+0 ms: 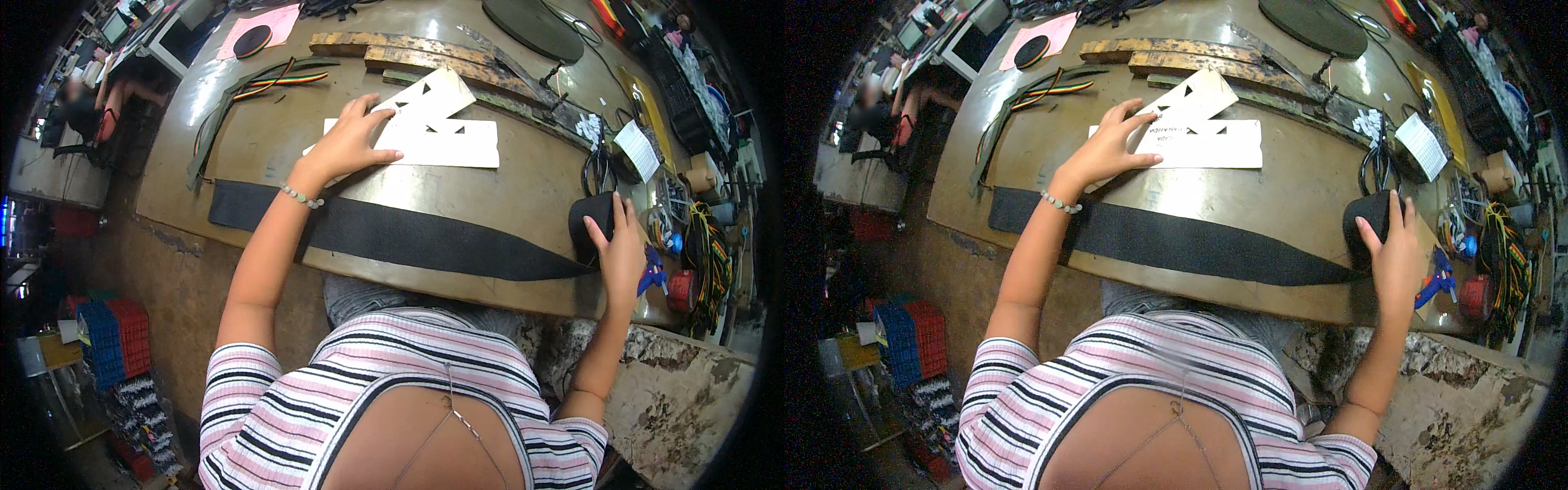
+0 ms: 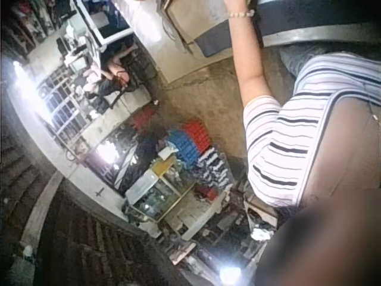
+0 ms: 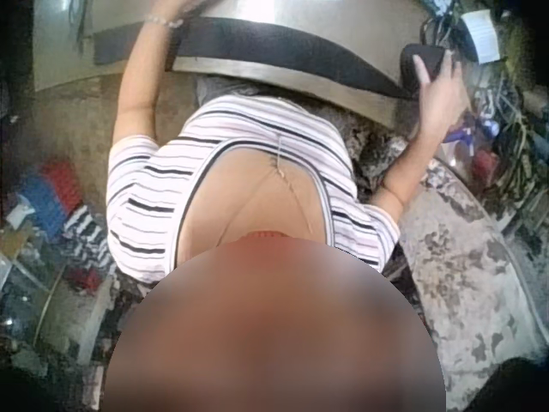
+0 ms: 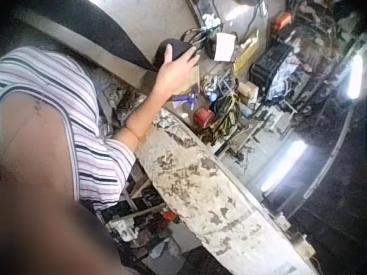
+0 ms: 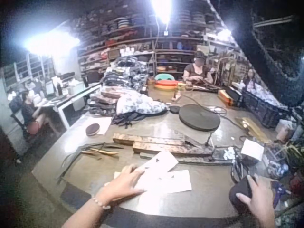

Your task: The person measures and marks a long strip of black fabric using a paper template and a white marker, then cuts the fabric into rectangular pieces with scissors. The cut pieces are stacked on the table.

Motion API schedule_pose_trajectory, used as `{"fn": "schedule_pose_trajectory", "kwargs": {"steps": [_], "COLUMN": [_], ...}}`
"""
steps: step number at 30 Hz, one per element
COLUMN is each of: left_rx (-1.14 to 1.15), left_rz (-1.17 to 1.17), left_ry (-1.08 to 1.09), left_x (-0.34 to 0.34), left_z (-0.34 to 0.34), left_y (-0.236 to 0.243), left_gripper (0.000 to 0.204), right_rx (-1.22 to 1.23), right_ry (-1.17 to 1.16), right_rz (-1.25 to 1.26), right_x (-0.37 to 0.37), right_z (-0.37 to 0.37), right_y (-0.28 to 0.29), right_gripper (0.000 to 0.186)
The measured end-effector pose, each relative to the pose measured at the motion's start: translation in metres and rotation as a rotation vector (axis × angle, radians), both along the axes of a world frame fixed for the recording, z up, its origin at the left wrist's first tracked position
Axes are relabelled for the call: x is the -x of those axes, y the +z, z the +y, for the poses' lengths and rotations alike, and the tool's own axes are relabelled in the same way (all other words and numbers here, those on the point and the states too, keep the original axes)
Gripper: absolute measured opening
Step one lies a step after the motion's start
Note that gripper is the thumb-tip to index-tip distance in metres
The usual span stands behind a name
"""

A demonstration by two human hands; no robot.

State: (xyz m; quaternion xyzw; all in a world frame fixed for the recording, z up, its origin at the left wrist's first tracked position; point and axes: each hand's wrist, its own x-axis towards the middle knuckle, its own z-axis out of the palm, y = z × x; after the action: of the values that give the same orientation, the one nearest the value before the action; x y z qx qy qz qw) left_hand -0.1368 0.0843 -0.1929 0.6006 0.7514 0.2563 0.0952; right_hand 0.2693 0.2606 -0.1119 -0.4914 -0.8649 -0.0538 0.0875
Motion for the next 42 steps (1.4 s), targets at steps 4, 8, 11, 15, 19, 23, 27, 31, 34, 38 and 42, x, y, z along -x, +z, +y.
{"fn": "schedule_pose_trajectory", "kwargs": {"steps": [4,8,11,15,19,23,27,31,34,38,42], "left_rx": [-0.084,-0.249,-0.496,-0.827,-0.755,-0.749,-1.124,-0.683,-0.125,-0.039,-0.030], "left_rz": [0.019,-0.153,-0.076,-0.875,-1.443,-1.670,-1.258,-0.080,0.180,-0.028,-0.038], "left_ry": [0.011,0.173,0.287,0.405,0.448,0.478,0.774,0.405,-0.141,-0.262,-0.283], "left_x": [-0.003,0.002,0.011,-0.007,-0.105,-0.148,-0.072,-0.031,-0.045,-0.053,-0.069], "left_z": [0.004,-0.003,-0.036,-0.073,-0.074,-0.070,-0.099,-0.104,-0.090,-0.067,-0.055], "left_y": [0.005,0.048,0.090,0.099,0.042,-0.001,0.005,0.015,0.018,0.019,0.009], "left_gripper": [0.060,0.020,0.024,0.034,0.029,0.049,0.054,0.065,0.073,0.064,0.055], "right_rx": [0.200,0.454,0.441,0.326,1.195,1.449,1.361,1.159,0.578,0.204,0.182], "right_ry": [0.420,0.486,0.381,0.256,0.298,0.159,0.188,0.080,0.167,0.224,0.267], "right_rz": [0.461,0.320,0.329,0.443,1.059,1.262,1.184,0.910,0.428,0.536,0.510], "right_x": [0.024,0.053,0.042,0.040,0.086,0.118,0.122,0.122,0.112,0.076,0.024], "right_z": [-0.065,-0.089,-0.064,-0.061,-0.106,-0.118,-0.108,-0.107,-0.100,-0.074,-0.048], "right_y": [-0.004,-0.044,-0.057,-0.052,-0.058,-0.069,-0.079,-0.083,-0.082,-0.085,-0.095], "right_gripper": [0.050,0.041,0.037,0.032,0.051,0.035,0.029,0.027,0.029,0.020,0.021]}}
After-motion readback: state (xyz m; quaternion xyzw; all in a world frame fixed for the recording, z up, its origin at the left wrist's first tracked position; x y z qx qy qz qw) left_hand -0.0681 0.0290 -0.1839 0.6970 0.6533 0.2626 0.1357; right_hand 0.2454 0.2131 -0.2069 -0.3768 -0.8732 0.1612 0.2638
